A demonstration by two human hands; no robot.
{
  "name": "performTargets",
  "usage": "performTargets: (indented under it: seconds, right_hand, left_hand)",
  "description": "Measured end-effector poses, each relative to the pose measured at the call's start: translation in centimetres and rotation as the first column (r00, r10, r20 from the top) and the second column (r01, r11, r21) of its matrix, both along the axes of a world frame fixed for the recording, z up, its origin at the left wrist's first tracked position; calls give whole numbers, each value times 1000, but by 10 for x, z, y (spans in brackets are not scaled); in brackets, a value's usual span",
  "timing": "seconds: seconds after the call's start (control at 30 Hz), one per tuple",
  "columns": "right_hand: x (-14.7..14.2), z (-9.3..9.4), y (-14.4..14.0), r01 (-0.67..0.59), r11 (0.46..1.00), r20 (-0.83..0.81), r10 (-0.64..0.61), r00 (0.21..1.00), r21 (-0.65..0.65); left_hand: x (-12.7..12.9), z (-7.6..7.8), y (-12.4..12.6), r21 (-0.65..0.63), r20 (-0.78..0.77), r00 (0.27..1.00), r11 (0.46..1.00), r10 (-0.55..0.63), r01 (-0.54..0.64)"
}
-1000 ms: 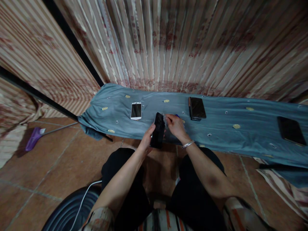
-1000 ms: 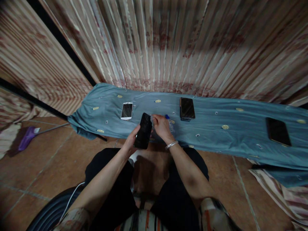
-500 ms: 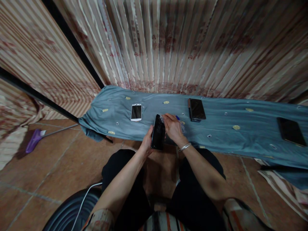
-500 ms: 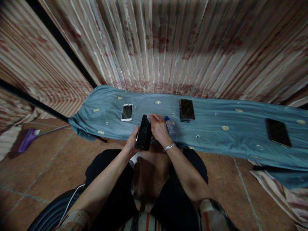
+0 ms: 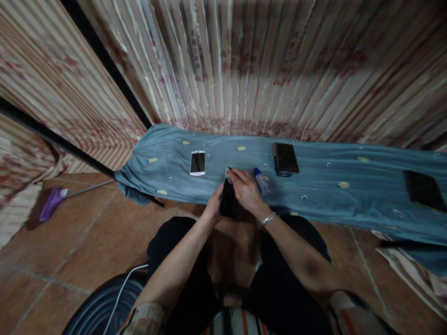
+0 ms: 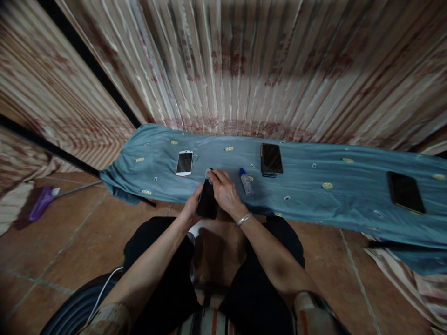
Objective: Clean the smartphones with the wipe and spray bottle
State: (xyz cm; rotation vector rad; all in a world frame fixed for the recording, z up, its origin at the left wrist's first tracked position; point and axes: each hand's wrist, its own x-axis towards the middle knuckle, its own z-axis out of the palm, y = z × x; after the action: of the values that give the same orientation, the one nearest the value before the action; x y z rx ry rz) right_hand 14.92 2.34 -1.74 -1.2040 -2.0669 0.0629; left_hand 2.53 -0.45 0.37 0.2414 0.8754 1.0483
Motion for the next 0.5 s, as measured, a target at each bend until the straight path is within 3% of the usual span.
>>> performTargets:
  seconds: [0.33,0.5]
  right_hand:
    - [-13,0,-27,-95,993,11,94,996,71]
    - [-18,0,-39,-168,982,21,167,986,84]
  left_hand:
    - [-4,2,8,-81,1,991,988,132,-131]
    - [-12,-6,12,-85,-7,995,992,95,-95]
